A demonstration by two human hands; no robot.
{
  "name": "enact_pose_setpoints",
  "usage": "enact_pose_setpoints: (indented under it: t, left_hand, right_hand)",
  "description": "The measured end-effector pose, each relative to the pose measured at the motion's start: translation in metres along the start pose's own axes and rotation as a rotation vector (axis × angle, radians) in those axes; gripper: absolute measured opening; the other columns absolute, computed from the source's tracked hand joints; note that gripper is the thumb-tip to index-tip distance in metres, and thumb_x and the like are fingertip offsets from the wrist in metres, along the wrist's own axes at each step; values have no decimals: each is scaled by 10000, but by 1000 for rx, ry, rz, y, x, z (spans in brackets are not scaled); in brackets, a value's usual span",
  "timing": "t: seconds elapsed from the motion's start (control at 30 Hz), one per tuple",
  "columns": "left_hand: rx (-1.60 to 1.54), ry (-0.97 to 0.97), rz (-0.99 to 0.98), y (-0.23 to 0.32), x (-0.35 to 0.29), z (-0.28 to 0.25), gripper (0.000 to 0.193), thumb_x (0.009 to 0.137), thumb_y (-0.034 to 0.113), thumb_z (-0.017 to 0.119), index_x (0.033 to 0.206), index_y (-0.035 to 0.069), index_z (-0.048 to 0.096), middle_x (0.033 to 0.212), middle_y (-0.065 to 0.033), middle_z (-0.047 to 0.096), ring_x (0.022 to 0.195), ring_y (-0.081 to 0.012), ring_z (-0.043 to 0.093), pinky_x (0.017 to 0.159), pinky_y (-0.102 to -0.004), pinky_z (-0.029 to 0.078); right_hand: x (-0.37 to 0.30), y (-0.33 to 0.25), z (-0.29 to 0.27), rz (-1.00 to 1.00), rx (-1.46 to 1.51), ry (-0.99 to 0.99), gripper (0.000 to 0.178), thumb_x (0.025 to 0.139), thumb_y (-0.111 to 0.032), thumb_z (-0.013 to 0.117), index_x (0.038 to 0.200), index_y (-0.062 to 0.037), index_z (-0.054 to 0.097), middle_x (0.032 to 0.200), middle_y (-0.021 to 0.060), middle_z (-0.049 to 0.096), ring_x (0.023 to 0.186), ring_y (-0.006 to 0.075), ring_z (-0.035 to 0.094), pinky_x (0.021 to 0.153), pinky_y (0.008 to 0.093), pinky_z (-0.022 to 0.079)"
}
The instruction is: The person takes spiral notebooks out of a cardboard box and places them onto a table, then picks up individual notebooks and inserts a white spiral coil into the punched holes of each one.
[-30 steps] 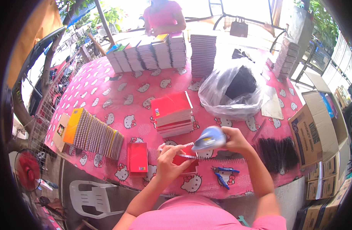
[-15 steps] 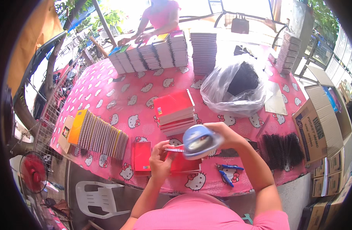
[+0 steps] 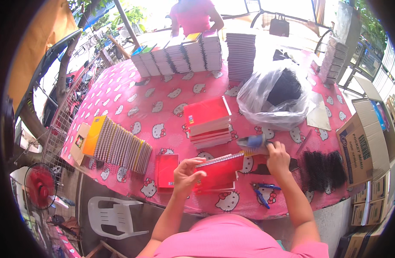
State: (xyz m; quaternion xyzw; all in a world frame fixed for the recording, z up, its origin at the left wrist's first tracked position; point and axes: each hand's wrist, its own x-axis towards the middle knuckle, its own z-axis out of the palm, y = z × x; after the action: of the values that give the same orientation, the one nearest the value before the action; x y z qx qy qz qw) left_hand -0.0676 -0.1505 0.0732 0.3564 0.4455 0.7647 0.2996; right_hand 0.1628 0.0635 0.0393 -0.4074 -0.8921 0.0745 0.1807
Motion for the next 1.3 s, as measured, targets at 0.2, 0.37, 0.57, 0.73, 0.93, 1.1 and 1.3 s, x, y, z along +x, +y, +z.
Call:
enact_pose_setpoints:
  t: [0.2, 0.37, 0.57, 0.73, 0.93, 1.1, 1.3]
  left_hand:
    - [642, -176, 557, 54, -3, 33, 278, 785, -76, 722, 1042, 3, 651, 1005, -145, 690, 873, -186, 674, 798, -302, 569]
    - [608, 34, 174, 24, -40, 37, 243, 721, -30, 798, 938, -12, 691, 1022, -150, 687, 874, -178, 687, 728, -280, 586]
    - [717, -9, 397, 15, -40, 31, 213, 698, -29, 818, 852, -20, 672, 974, -160, 688, 849, -175, 685, 641, -251, 566]
    - [725, -27, 411, 22, -38, 34, 224, 685, -59, 794, 883, -32, 694, 975, -158, 696, 839, -187, 689, 670, -258, 551]
    - [722, -16, 364, 22, -39, 31, 240, 666, -56, 800, 877, -15, 692, 956, -158, 699, 844, -232, 696, 718, -301, 564]
    - [716, -20, 415, 23, -34, 33, 242, 674, -78, 781, 894, -27, 693, 952, -160, 697, 824, -231, 692, 695, -303, 560]
    - [683, -143, 598, 28, -28, 29, 212, 703, -101, 754, 890, -46, 669, 917, -153, 683, 818, -261, 680, 710, -348, 558]
  right_hand:
    - [-96, -22, -6, -55, 30, 49, 565, 724, -310, 765, 1166, -9, 583, 1189, 168, 519, 1127, 366, 480, 968, 490, 378]
    - [-155, -40, -1, -40, -83, -11, 582, 741, -284, 753, 1214, -6, 558, 1181, 158, 515, 1158, 362, 451, 992, 523, 335]
    - [-108, -95, -68, -150, 604, -99, 446, 825, -201, 688, 1226, -47, 567, 1101, 157, 552, 1018, 327, 543, 887, 434, 443]
    - [-85, -128, -75, -296, 523, -6, 486, 799, -243, 728, 1218, -51, 572, 1127, 158, 552, 1024, 327, 542, 899, 440, 432]
    - [-85, -127, -81, -257, 572, -68, 507, 786, -260, 745, 1216, -47, 580, 1124, 148, 550, 1046, 329, 533, 920, 459, 410]
    - [-77, -126, -85, -169, 782, -266, 435, 825, -268, 725, 1165, -21, 609, 1037, 138, 596, 943, 280, 591, 792, 415, 484]
    - [-77, -87, -47, 293, 1659, -1018, 372, 932, -267, 628, 1204, -15, 598, 1116, 86, 635, 932, 162, 627, 784, 345, 522]
